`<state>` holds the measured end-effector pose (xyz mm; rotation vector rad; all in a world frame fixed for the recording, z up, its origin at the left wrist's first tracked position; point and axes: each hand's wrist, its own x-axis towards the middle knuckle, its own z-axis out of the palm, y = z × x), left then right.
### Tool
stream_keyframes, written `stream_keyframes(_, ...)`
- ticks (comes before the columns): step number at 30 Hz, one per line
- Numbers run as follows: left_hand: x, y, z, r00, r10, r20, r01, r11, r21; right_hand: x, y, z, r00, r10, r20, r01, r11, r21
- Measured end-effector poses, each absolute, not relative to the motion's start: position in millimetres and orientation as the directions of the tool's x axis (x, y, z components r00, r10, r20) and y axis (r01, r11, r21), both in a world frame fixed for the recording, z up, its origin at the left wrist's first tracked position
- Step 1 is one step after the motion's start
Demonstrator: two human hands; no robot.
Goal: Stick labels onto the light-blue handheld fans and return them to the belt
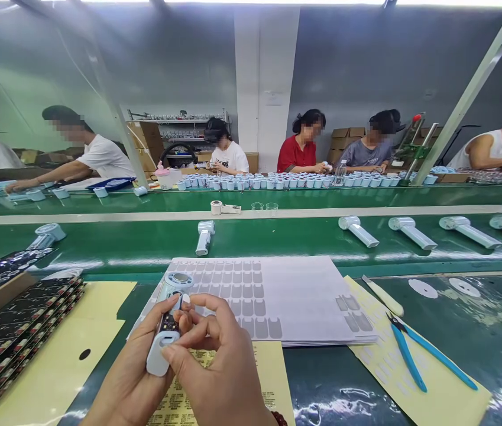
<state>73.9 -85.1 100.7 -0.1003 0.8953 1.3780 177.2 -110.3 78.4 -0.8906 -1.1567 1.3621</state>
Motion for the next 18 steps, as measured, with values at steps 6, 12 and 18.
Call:
stream_keyframes(6, 73.3, -85.3, 102.6, -0.077, 0.783, -0.617, -0.878, 0.24, 0.414, 177.3, -110.4, 77.8, -0.132, 0.987, 0.097, -0.26, 0.06, -0.964)
stream_keyframes(12, 73.1, -85.8, 103.0, -0.076, 0.779, -0.622, -0.881, 0.24, 0.408, 176.8, -110.3, 78.3, -0.123, 0.988, 0.092, -0.253, 0.058, -0.966)
stream_keyframes(18, 73.0, -85.0, 100.2, -0.066, 0.787, -0.614, -0.884, 0.239, 0.401, 177.0, -109.6, 79.8, -0.119, 0.989, 0.088, -0.226, 0.059, -0.972)
